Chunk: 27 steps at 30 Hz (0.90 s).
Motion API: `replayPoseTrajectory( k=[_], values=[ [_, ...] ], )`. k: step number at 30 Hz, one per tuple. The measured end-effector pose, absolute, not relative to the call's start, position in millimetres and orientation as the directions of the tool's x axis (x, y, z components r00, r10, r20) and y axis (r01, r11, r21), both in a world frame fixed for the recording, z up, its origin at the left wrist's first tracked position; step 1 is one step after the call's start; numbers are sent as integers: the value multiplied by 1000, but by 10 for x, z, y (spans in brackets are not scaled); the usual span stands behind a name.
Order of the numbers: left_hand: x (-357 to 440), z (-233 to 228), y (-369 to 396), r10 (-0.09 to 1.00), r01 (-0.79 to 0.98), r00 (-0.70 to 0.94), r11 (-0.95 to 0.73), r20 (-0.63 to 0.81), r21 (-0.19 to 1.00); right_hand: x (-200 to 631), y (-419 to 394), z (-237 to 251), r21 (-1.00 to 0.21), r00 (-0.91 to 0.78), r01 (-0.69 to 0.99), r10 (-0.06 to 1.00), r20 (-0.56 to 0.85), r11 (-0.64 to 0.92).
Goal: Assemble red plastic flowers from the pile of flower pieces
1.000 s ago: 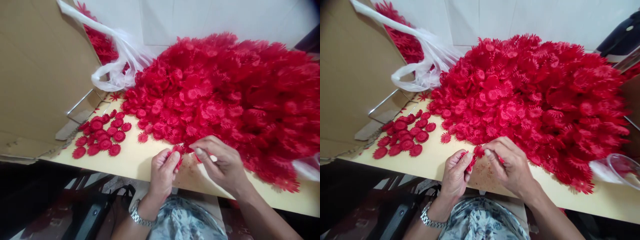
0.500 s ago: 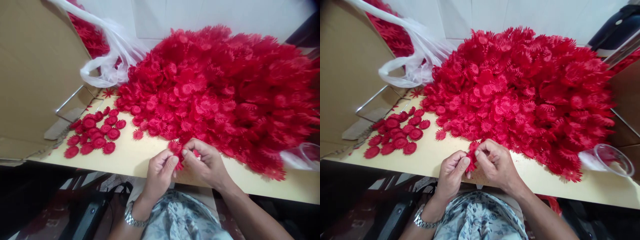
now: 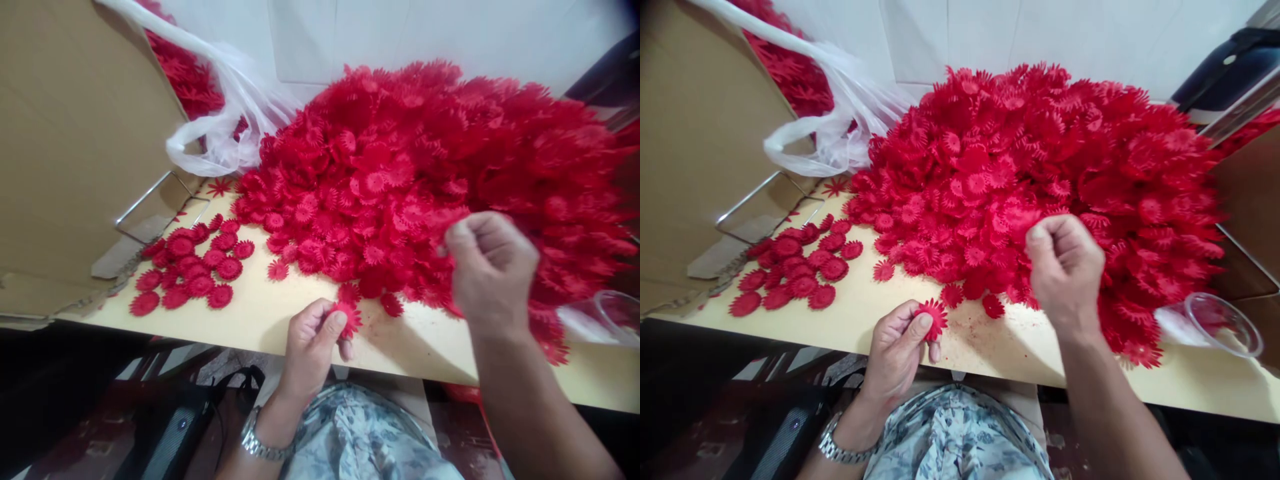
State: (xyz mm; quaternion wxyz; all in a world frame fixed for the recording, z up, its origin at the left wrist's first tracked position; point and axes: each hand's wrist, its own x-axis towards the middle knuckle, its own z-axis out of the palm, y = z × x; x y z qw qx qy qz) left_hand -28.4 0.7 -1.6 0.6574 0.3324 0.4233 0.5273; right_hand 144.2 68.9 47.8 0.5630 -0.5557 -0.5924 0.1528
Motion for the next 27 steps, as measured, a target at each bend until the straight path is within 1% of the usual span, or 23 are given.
replayPoseTrajectory(
  k=[1, 2, 3, 5, 6, 8, 10, 12, 14, 17, 20, 23, 25, 27],
  values=[
    [-277, -11, 10, 968, -439, 112, 252, -226, 862, 1504, 791, 546, -743, 264, 584, 788, 556, 328],
    [-266, -3, 13, 958, -469, 147, 288, -247, 835, 1564, 899, 603, -648, 229, 696, 759, 610, 311],
    [-251, 9, 18, 947, -501, 177, 321, -267, 804, 1620, 1009, 646, -524, 163, 800, 734, 659, 292],
    [-226, 38, 29, 930, -554, 203, 367, -306, 748, 1719, 1205, 679, -290, 16, 919, 713, 701, 265],
    [-220, 51, 35, 924, -571, 203, 379, -323, 728, 1759, 1277, 671, -211, -47, 942, 727, 685, 259],
    [-223, 67, 42, 915, -595, 207, 398, -346, 698, 1816, 1338, 626, -116, -143, 956, 774, 617, 269],
    [-236, 67, 44, 910, -616, 226, 411, -348, 673, 1837, 1282, 574, -79, -193, 953, 786, 587, 293],
    [-241, 54, 43, 909, -622, 222, 410, -352, 667, 1824, 1144, 543, -92, -198, 942, 756, 624, 322],
    [-229, 34, 41, 909, -600, 191, 406, -370, 689, 1786, 982, 533, -150, -181, 920, 730, 659, 363],
    [-200, 0, 36, 907, -543, 141, 407, -397, 735, 1711, 786, 511, -218, -207, 868, 726, 656, 445],
    [-190, -29, 26, 913, -479, 116, 397, -392, 783, 1627, 651, 451, -285, -241, 800, 718, 653, 528],
    [-204, -40, 18, 924, -408, 65, 369, -376, 835, 1508, 523, 396, -431, -271, 705, 775, 570, 563],
    [-216, -44, 17, 935, -350, 29, 342, -354, 872, 1407, 439, 373, -561, -321, 613, 824, 467, 556],
    [-224, -51, 19, 950, -284, 7, 302, -313, 910, 1309, 374, 354, -680, -398, 510, 845, 356, 527]
  ],
)
